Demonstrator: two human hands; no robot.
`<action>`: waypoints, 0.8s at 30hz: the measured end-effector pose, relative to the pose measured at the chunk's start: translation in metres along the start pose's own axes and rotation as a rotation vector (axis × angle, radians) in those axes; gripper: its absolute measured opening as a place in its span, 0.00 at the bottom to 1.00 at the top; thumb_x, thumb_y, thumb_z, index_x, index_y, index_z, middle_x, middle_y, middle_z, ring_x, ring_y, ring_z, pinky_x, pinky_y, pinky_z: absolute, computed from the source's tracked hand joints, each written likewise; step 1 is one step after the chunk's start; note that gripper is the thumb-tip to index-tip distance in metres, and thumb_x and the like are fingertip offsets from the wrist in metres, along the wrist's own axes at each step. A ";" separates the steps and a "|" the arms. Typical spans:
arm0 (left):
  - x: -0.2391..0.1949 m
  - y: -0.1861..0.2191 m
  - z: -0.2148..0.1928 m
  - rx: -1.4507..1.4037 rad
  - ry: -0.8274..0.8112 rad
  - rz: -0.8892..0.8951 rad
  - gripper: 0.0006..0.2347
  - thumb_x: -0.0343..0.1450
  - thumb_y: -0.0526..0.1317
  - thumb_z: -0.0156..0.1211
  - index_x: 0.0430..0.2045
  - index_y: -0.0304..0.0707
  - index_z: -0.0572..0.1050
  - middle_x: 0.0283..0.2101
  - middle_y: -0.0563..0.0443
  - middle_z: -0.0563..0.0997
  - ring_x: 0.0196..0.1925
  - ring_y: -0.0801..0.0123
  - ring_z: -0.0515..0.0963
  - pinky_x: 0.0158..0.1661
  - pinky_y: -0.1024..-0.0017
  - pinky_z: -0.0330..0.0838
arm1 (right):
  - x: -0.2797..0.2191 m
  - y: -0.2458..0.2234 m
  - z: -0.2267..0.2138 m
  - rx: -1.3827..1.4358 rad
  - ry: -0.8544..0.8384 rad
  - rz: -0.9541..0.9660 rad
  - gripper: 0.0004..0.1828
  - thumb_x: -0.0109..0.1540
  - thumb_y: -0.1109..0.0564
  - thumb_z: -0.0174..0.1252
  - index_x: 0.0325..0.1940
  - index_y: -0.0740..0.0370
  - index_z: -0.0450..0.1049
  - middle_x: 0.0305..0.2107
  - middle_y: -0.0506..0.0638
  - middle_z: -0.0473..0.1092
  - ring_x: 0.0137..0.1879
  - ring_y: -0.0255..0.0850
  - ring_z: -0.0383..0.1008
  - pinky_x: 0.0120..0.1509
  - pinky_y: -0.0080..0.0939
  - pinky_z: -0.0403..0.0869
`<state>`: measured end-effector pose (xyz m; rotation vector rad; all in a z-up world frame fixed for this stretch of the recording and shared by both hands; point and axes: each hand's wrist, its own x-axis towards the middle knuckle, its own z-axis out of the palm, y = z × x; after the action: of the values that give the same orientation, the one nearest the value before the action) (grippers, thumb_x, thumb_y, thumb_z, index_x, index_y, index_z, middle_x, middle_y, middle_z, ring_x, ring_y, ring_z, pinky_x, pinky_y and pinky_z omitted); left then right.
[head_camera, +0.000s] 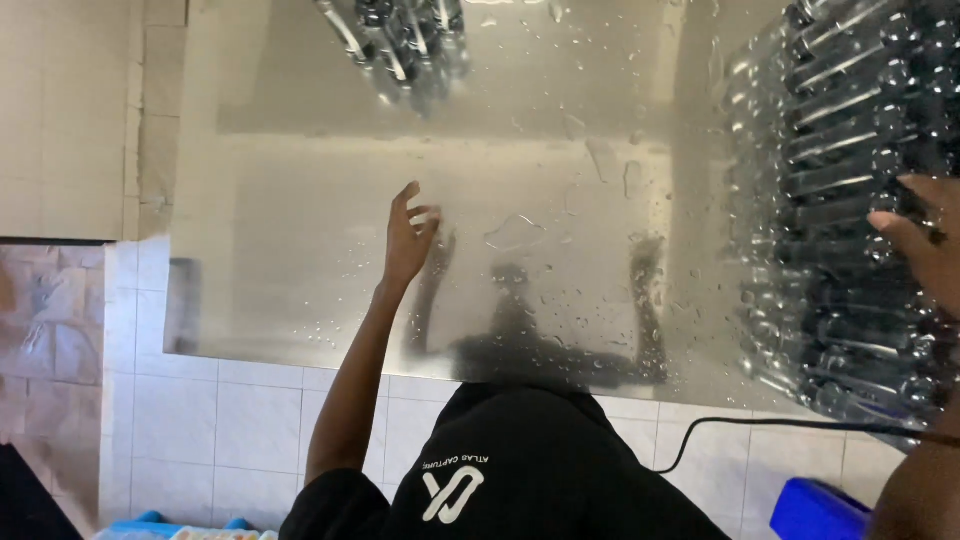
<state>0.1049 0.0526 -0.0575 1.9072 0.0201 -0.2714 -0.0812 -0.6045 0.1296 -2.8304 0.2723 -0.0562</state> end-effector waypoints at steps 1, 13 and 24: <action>0.009 0.003 -0.006 -0.046 0.028 -0.003 0.27 0.76 0.39 0.60 0.73 0.39 0.61 0.75 0.49 0.66 0.62 0.61 0.80 0.52 0.65 0.82 | 0.001 -0.049 -0.026 0.213 -0.039 0.136 0.29 0.82 0.56 0.64 0.84 0.73 0.71 0.66 0.66 0.70 0.55 0.59 0.71 0.32 0.55 0.73; 0.252 -0.029 -0.016 -0.179 0.317 0.057 0.47 0.66 0.40 0.87 0.77 0.33 0.55 0.79 0.36 0.60 0.82 0.43 0.58 0.78 0.47 0.54 | 0.051 -0.319 0.232 0.255 -0.558 0.485 0.44 0.73 0.64 0.42 0.88 0.58 0.27 0.86 0.53 0.21 0.60 0.52 0.74 0.43 0.43 0.78; 0.355 -0.023 0.038 -0.463 0.645 0.057 0.30 0.60 0.24 0.82 0.56 0.44 0.76 0.55 0.46 0.83 0.55 0.56 0.83 0.48 0.68 0.91 | -0.250 -0.164 0.211 0.193 -0.483 0.656 0.33 0.71 0.34 0.49 0.70 0.56 0.77 0.69 0.53 0.74 0.76 0.51 0.71 0.81 0.55 0.68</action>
<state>0.4399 -0.0161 -0.1612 1.4583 0.4236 0.3694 -0.2831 -0.3412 -0.0261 -2.3331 0.9867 0.6815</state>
